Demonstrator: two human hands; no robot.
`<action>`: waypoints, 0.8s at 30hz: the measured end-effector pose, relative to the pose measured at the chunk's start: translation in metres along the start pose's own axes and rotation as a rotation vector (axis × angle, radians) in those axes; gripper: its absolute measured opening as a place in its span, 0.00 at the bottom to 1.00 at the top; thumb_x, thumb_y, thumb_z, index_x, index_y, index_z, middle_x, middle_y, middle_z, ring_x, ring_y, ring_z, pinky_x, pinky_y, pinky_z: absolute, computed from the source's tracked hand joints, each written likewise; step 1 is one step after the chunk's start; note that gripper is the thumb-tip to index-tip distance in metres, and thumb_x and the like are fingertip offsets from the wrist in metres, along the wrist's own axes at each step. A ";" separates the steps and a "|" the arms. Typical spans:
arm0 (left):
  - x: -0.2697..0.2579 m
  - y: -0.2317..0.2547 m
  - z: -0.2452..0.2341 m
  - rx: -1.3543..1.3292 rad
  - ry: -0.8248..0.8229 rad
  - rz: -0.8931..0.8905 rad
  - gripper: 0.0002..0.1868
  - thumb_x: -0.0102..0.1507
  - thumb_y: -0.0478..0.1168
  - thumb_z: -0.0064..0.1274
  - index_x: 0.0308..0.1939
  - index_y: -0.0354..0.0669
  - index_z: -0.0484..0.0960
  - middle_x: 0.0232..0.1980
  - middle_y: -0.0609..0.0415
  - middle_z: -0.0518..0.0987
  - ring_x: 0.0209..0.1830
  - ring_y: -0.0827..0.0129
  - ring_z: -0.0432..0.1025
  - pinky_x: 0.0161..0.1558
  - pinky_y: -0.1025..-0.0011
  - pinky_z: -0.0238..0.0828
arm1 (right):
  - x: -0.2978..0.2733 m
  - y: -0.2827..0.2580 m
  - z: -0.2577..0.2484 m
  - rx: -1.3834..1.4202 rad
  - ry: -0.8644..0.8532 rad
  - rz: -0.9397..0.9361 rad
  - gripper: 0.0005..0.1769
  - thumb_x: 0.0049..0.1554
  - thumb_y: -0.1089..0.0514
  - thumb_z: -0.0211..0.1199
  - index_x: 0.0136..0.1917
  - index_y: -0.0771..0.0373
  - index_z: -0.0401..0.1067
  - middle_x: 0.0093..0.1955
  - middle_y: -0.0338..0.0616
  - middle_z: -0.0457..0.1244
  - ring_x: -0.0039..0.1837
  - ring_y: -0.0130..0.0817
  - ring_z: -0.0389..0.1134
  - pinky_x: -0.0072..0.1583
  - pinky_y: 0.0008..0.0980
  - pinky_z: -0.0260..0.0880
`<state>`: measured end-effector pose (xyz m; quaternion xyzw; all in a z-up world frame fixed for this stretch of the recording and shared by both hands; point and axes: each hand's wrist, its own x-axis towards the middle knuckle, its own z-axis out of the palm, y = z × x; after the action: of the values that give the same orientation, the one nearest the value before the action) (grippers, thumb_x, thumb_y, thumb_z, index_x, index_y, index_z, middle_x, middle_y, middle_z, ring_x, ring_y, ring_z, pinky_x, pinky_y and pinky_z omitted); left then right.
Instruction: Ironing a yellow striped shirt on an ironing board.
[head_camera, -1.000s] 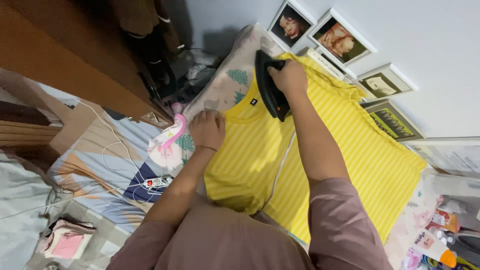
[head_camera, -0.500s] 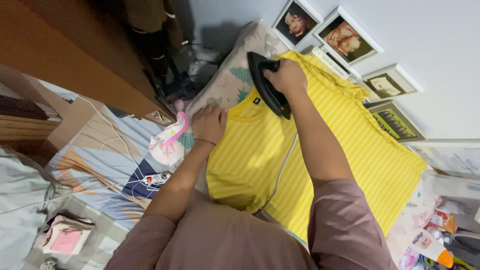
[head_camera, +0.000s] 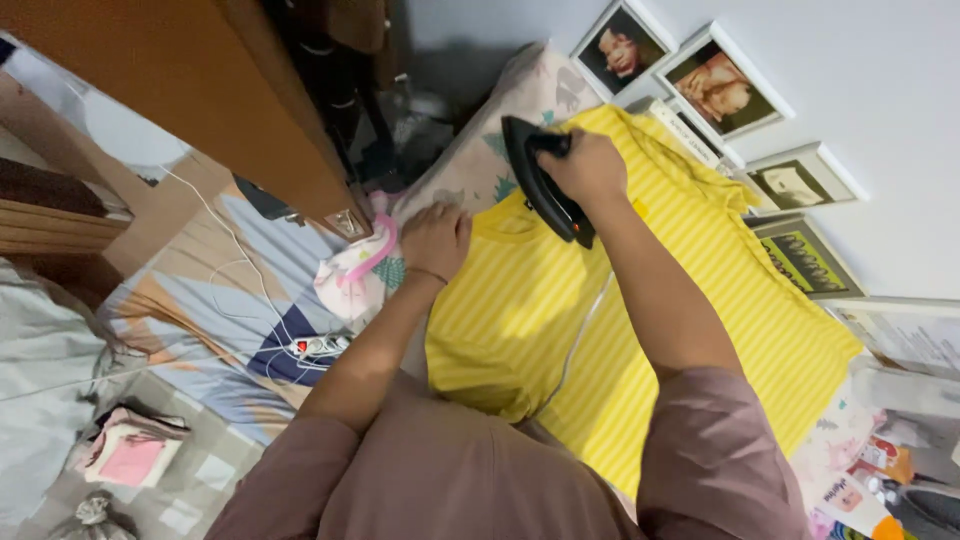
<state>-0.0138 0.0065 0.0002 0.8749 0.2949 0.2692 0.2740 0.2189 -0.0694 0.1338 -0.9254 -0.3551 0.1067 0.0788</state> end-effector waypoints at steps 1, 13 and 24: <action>0.000 0.001 0.000 0.000 -0.002 -0.003 0.13 0.68 0.47 0.49 0.35 0.43 0.79 0.40 0.47 0.80 0.41 0.48 0.74 0.43 0.52 0.70 | 0.001 0.000 0.000 -0.001 -0.004 0.000 0.29 0.49 0.38 0.70 0.49 0.65 0.77 0.45 0.61 0.70 0.50 0.58 0.71 0.52 0.52 0.72; -0.002 0.004 -0.005 -0.021 0.030 -0.014 0.13 0.68 0.48 0.49 0.34 0.45 0.80 0.39 0.48 0.80 0.41 0.49 0.75 0.46 0.54 0.70 | 0.017 -0.004 -0.003 0.160 -0.037 0.039 0.29 0.49 0.38 0.70 0.49 0.64 0.78 0.45 0.60 0.70 0.49 0.56 0.73 0.52 0.48 0.72; -0.003 0.002 -0.003 -0.110 0.021 -0.021 0.16 0.70 0.48 0.47 0.36 0.42 0.79 0.39 0.47 0.79 0.41 0.47 0.74 0.46 0.52 0.69 | 0.020 -0.056 0.013 0.103 -0.041 -0.135 0.27 0.47 0.40 0.72 0.45 0.67 0.77 0.42 0.63 0.68 0.48 0.61 0.71 0.50 0.52 0.71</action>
<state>-0.0174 0.0041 0.0029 0.8525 0.2918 0.2914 0.3212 0.1941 -0.0137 0.1314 -0.8917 -0.4121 0.1383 0.1260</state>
